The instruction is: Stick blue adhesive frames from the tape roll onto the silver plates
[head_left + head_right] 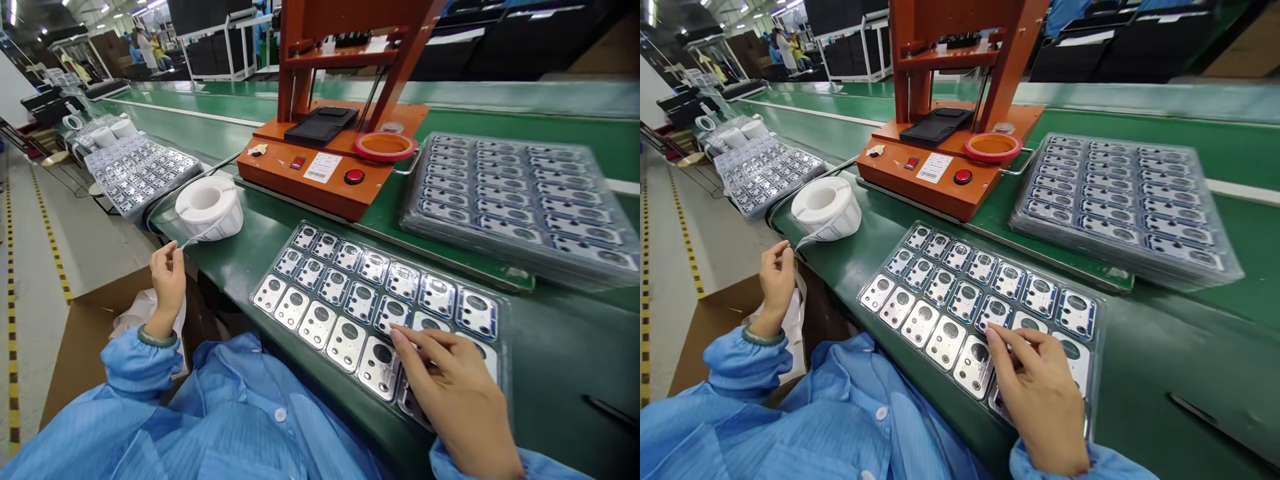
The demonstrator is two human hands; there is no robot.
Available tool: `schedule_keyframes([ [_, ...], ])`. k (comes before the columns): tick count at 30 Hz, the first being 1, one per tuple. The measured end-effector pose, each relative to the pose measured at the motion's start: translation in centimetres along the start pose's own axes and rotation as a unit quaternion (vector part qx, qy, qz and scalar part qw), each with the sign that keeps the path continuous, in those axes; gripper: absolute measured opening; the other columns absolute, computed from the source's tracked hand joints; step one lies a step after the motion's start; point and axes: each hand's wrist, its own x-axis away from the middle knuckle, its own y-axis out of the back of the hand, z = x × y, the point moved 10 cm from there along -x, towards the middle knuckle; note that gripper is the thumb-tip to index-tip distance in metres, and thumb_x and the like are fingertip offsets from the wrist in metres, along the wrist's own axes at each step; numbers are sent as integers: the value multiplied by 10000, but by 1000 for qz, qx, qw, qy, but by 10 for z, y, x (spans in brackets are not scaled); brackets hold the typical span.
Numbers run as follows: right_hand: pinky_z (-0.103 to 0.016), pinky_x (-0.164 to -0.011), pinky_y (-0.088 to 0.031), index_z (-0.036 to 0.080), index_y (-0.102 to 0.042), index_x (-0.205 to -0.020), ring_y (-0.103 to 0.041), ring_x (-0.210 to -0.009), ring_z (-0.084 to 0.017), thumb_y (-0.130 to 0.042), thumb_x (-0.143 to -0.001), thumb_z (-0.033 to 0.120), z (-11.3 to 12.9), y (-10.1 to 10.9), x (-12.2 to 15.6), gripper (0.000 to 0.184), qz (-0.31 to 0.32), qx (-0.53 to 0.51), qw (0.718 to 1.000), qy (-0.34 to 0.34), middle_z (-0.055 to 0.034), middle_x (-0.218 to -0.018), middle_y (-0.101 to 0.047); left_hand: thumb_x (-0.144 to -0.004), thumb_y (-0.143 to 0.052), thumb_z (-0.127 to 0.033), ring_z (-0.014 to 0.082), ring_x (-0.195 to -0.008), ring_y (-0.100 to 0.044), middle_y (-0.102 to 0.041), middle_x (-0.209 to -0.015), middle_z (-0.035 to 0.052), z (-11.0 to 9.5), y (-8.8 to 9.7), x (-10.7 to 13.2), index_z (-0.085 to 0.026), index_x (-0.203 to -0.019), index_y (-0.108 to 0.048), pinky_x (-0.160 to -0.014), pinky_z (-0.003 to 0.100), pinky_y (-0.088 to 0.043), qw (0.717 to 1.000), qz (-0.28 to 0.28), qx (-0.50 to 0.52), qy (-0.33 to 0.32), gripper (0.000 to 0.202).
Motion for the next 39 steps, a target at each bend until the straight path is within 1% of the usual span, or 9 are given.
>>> schedule_keyframes([
  [6, -283, -526, -488, 200, -727, -853, -653, -727, -184, -419, -893, 567, -5, -6, 1, 480, 17, 0, 1000, -16, -41, -855, -660, -867, -554, -374, 211, -975, -555, -643, -971, 74, 12, -24, -38, -200, -995, -713, -954, 392, -422, 992, 116, 7, -51, 269],
  [10, -279, -519, -483, 205, -718, -839, -664, -715, -180, -386, -893, 593, -6, -6, 1, 514, 11, 7, 1000, -18, -30, -859, -674, -805, -619, -358, 214, -951, -562, -644, -931, 57, 9, -38, -44, -227, -918, -741, -923, 377, -436, 982, 180, 28, -51, 212],
  [13, -279, -529, -486, 214, -710, -826, -673, -738, -185, -375, -890, 609, -5, -6, 0, 521, 11, 9, 1000, -18, -22, -868, -681, -784, -628, -353, 194, -882, -576, -639, -884, 48, 10, -41, -40, -216, -865, -743, -841, 329, -461, 980, 189, 57, -14, 196],
  [19, -279, -502, -476, 235, -696, -795, -678, -737, -189, -350, -898, 614, -4, -5, 1, 524, 13, 21, 1000, -18, -17, -869, -692, -763, -619, -403, 119, -534, -557, -607, -640, -1, 38, -48, -26, -151, -879, -685, -544, 240, -444, 964, 149, 161, 149, 285],
  [24, -272, -490, -473, 241, -695, -812, -683, -745, -189, -360, -905, 593, -3, -7, 2, 495, 23, 20, 999, -10, -13, -879, -694, -703, -648, -432, 66, -425, -461, -504, -545, -55, 51, -49, -15, -142, -866, -638, -438, 186, -367, 925, 102, 259, 257, 333],
  [28, -283, -530, -487, 240, -690, -828, -682, -763, -200, -370, -902, 589, -5, -6, 2, 479, 19, 2, 1000, -14, -20, -877, -696, -719, -621, -443, 40, -404, -411, -456, -534, -84, 61, -34, -14, -163, -858, -559, -434, 163, -344, 902, 27, 304, 307, 318],
  [31, -298, -590, -504, 233, -686, -859, -680, -796, -209, -400, -899, 561, -7, -6, 1, 437, 33, -19, 999, -28, -33, -892, -701, -788, -539, -431, 23, -420, -426, -538, -634, -67, 64, -14, -16, -192, -883, -488, -453, 149, -357, 896, -56, 315, 307, 263],
  [35, -326, -666, -507, 223, -680, -874, -676, -842, -231, -441, -890, 527, -11, -9, 2, 387, 55, -37, 996, -60, -49, -926, -707, -838, -517, -392, 32, -496, -512, -659, -874, 1, 32, -1, -13, -199, -956, -509, -486, 166, -427, 906, -96, 323, 257, 226],
  [39, -346, -721, -505, 207, -684, -884, -672, -819, -245, -433, -889, 535, -16, -6, 2, 413, 32, -57, 994, -82, -75, -886, -711, -847, -599, -330, 63, -555, -588, -686, -920, 44, -50, -15, 7, -172, -958, -596, -500, 193, -484, 942, -5, 315, 114, 193],
])
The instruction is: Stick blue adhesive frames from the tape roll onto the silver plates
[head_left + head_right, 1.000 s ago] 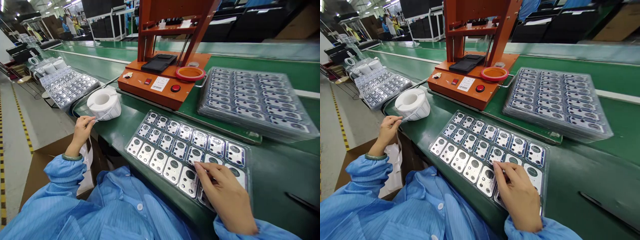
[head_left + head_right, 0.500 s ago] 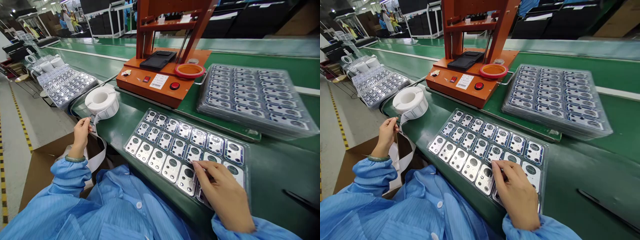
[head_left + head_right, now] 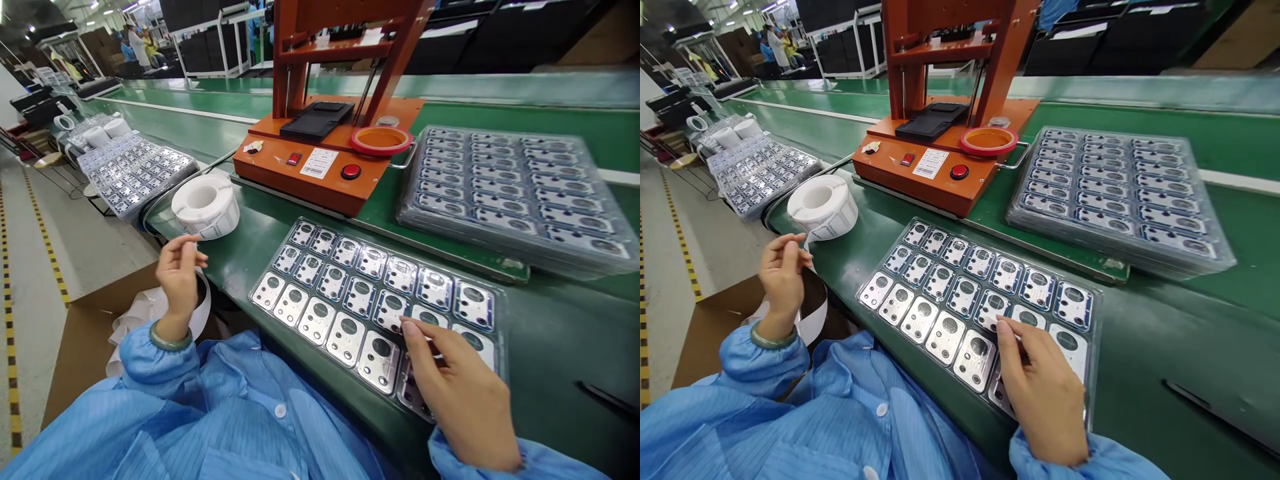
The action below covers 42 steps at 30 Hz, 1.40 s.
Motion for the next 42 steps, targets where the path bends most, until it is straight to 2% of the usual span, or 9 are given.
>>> schedule_keyframes([
  [2, -350, -752, -498, 197, -685, -910, -668, -810, -240, -449, -894, 516, -1, 2, 1, 397, -7, -17, 1000, -7, -83, -886, -707, -871, -593, -256, 65, -557, -608, -688, -844, 33, -18, -45, 30, -175, -989, -627, -541, 200, -512, 992, 122, -5, -36, 147],
  [6, -342, -752, -490, 198, -688, -922, -641, -739, -203, -515, -885, 479, -3, 10, 5, 332, -23, -77, 996, -37, -64, -831, -686, -872, -588, -151, 67, -594, -649, -687, -1037, 66, -54, -115, 97, -204, -1018, -586, -574, 214, -551, 939, 305, 113, -112, 155],
  [11, -272, -500, -451, 198, -684, -941, -525, -505, -118, -494, -888, 544, -4, -1, 12, 398, 46, -290, 950, -102, -11, -696, -599, -887, -554, -109, 62, -582, -643, -680, -1054, 72, -75, -163, 158, -212, -1056, -576, -561, 210, -555, 878, 431, 197, -67, 199],
  [16, -250, -466, -426, 195, -655, -949, -504, -519, -108, -419, -912, 578, 6, -4, 14, 451, 87, -422, 897, -97, 6, -678, -541, -874, -565, -98, 90, -618, -646, -686, -1045, 68, -79, -178, 189, -240, -1086, -594, -583, 246, -566, 840, 503, 192, -60, 257],
  [21, -224, -444, -373, 197, -590, -760, -424, -464, -76, -624, -817, 491, 6, -2, 15, 301, 88, -452, 876, -143, 49, -589, -486, -874, -557, -92, 90, -627, -645, -679, -1039, 64, -73, -183, 200, -248, -1083, -590, -611, 252, -565, 826, 535, 164, -68, 263],
  [27, -236, -497, -378, 204, -597, -747, -483, -579, -101, -617, -830, 414, 1, 12, 13, 227, 12, -399, 907, -138, 12, -682, -544, -885, -580, -233, 85, -613, -657, -650, -1100, 75, -45, -192, 195, -256, -1178, -423, -548, 220, -565, 834, 536, 113, 63, 333],
  [31, -254, -547, -401, 208, -599, -739, -515, -648, -117, -605, -842, 367, 6, 18, 12, 190, -7, -375, 921, -103, -3, -757, -574, -893, -561, -363, 59, -493, -584, -626, -891, 21, -33, -199, 194, -213, -1094, -494, -458, 192, -524, 815, 548, 88, 162, 259],
  [36, -258, -554, -402, 210, -598, -731, -510, -642, -117, -613, -838, 353, 8, 17, 13, 179, 9, -361, 926, -108, 4, -738, -568, -828, -636, -429, 48, -415, -442, -500, -591, -59, -37, -207, 189, -203, -926, -589, -384, 174, -379, 817, 545, 68, 176, 251],
  [42, -252, -546, -404, 208, -603, -727, -507, -634, -116, -624, -829, 378, 4, 16, 13, 200, 1, -370, 922, -115, 6, -724, -563, -784, -674, -412, 60, -434, -380, -437, -529, -65, -44, -213, 183, -198, -732, -585, -403, 200, -312, 836, 517, 52, 175, 238],
])
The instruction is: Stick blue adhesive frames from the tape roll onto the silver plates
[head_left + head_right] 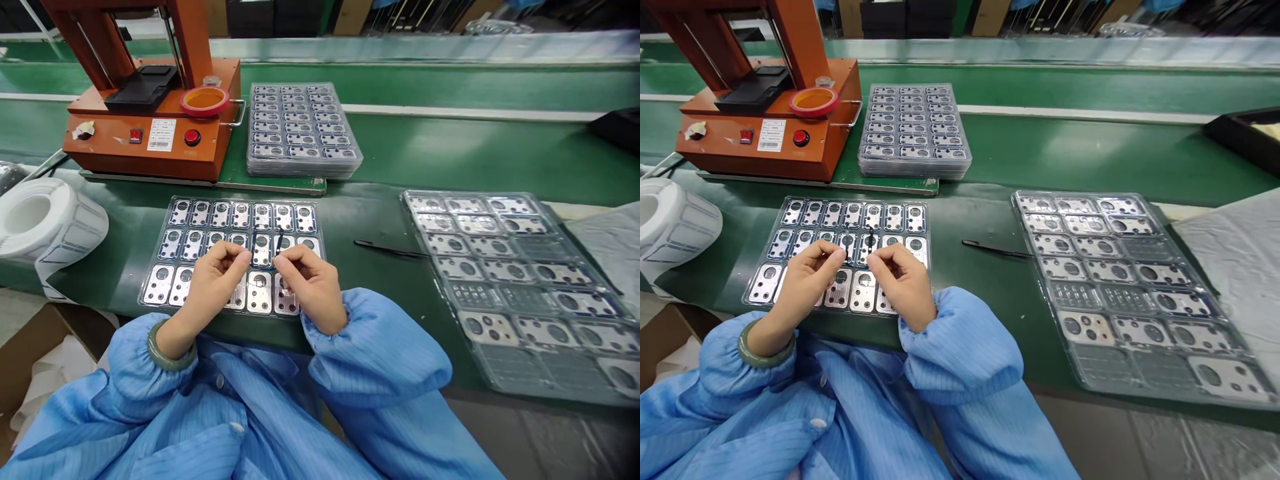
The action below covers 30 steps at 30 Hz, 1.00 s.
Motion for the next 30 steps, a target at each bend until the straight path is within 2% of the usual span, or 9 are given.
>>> schedule_keyframes([
  [5, -244, -516, -389, 206, -608, -723, -496, -607, -112, -635, -810, 394, -4, 17, -3, 210, -22, -8, 1000, -18, 9, -699, -564, -805, -648, -376, 71, -482, -418, -481, -590, -47, 5, -12, -9, -193, -770, -599, -433, 206, -330, 999, 12, -32, 21, 193],
  [9, -244, -506, -377, 199, -608, -716, -463, -549, -98, -652, -798, 397, -12, 32, -6, 219, -32, -15, 998, -43, 27, -634, -534, -848, -587, -432, 72, -440, -404, -446, -541, -63, 14, -24, -15, -193, -902, -599, -413, 204, -322, 997, 39, -20, 66, 246],
  [12, -245, -504, -377, 194, -609, -713, -440, -507, -86, -664, -790, 401, -18, 37, -5, 228, -31, -27, 997, -60, 41, -597, -516, -853, -566, -469, 76, -428, -419, -448, -527, -65, 15, -35, -16, -184, -898, -586, -414, 205, -348, 995, 69, -1, 77, 289],
  [16, -242, -496, -374, 193, -612, -714, -428, -490, -83, -667, -780, 413, -22, 36, -4, 237, -21, -35, 996, -77, 48, -571, -501, -809, -627, -417, 71, -454, -428, -494, -578, -52, 13, -44, -18, -182, -802, -584, -433, 209, -343, 994, 88, -10, 59, 239],
  [21, -249, -511, -392, 191, -628, -745, -452, -520, -94, -648, -786, 435, -26, 37, -6, 249, -15, 5, 995, -95, 27, -623, -543, -820, -595, -356, 90, -534, -449, -501, -590, -36, 11, -46, -22, -175, -710, -564, -505, 221, -349, 995, 84, -49, 39, 213],
  [27, -284, -612, -451, 197, -656, -780, -534, -648, -138, -603, -820, 403, -28, 41, -17, 216, 20, 132, 990, -51, -14, -747, -611, -856, -557, -283, 117, -652, -499, -543, -702, -12, -1, -53, -28, -176, -734, -591, -647, 264, -402, 973, 80, -215, -31, 166],
  [30, -280, -607, -436, 195, -654, -742, -524, -622, -131, -613, -816, 373, -30, 45, -16, 198, -1, 167, 985, -39, -5, -705, -598, -857, -573, -256, 122, -680, -513, -537, -736, -5, 3, -60, -29, -182, -739, -625, -681, 272, -421, 959, 96, -263, -48, 150],
])
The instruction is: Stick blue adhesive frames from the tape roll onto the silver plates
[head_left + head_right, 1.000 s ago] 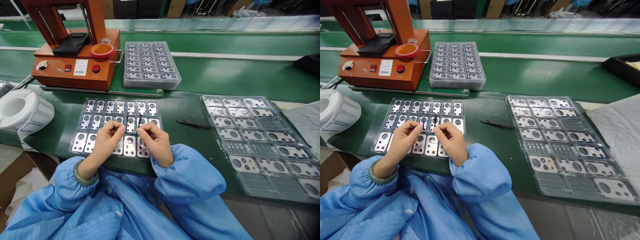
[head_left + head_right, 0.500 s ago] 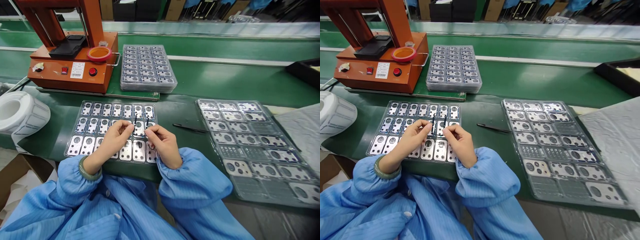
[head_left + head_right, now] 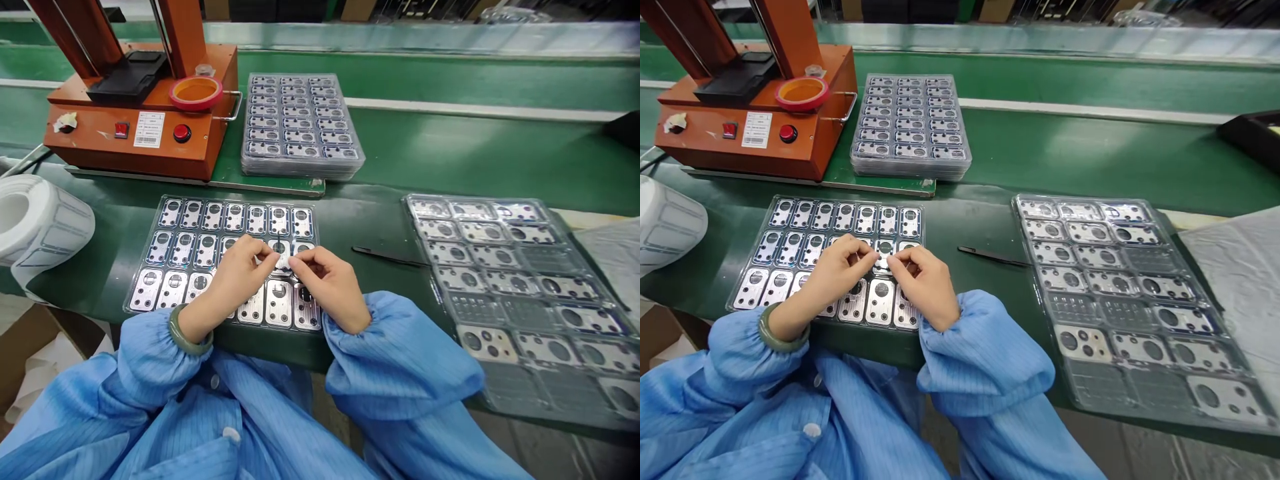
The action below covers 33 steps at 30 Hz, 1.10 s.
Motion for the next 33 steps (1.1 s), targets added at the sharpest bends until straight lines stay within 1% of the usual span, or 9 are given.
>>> schedule_keyframes([
  [3, -269, -586, -421, 192, -629, -669, -505, -586, -120, -605, -814, 332, 2, 2, 3, 203, -32, 12, 999, 3, 4, -661, -579, -856, -587, -256, 127, -699, -526, -538, -766, 1, 5, -5, -1, -184, -744, -641, -692, 281, -428, 1000, 4, -28, 5, 144],
  [5, -267, -592, -422, 193, -618, -650, -500, -577, -116, -597, -812, 303, 5, 1, 5, 198, -40, 31, 999, 8, 7, -652, -570, -856, -586, -256, 133, -714, -535, -538, -772, 2, 8, -6, -1, -185, -744, -641, -698, 287, -430, 999, 1, -42, 10, 144],
  [10, -259, -587, -411, 190, -609, -639, -493, -564, -108, -591, -811, 279, 7, -2, 5, 195, -34, 66, 997, 7, 17, -631, -553, -852, -583, -255, 134, -709, -532, -521, -767, 1, 9, -7, 1, -180, -733, -633, -682, 289, -427, 999, 0, -50, 13, 149],
  [14, -254, -574, -393, 187, -606, -634, -482, -562, -105, -589, -811, 277, 6, -4, 4, 200, -26, 85, 996, 9, 20, -626, -544, -831, -597, -255, 125, -697, -517, -512, -819, 14, 7, -7, 3, -168, -707, -624, -663, 286, -431, 999, -7, -49, 7, 154],
  [20, -258, -576, -386, 191, -610, -630, -478, -559, -106, -583, -807, 289, 3, -6, 2, 204, -17, 104, 994, -7, 22, -624, -546, -834, -578, -254, 120, -674, -513, -538, -867, 25, 9, -10, 4, -169, -705, -634, -643, 289, -439, 999, 2, -52, 7, 164],
  [27, -261, -581, -388, 196, -606, -623, -484, -562, -112, -574, -798, 282, 2, -5, 2, 198, -14, 110, 994, -20, 24, -611, -541, -845, -583, -272, 154, -775, -565, -559, -857, 26, 9, -12, 4, -181, -732, -660, -709, 312, -458, 998, 6, -66, 4, 164],
  [33, -262, -596, -389, 194, -611, -638, -497, -572, -115, -574, -804, 291, 1, -6, 1, 197, -10, 112, 993, -22, 23, -620, -547, -849, -579, -283, 161, -799, -575, -567, -871, 27, 9, -12, 4, -187, -745, -666, -725, 318, -462, 997, 11, -78, 8, 167],
])
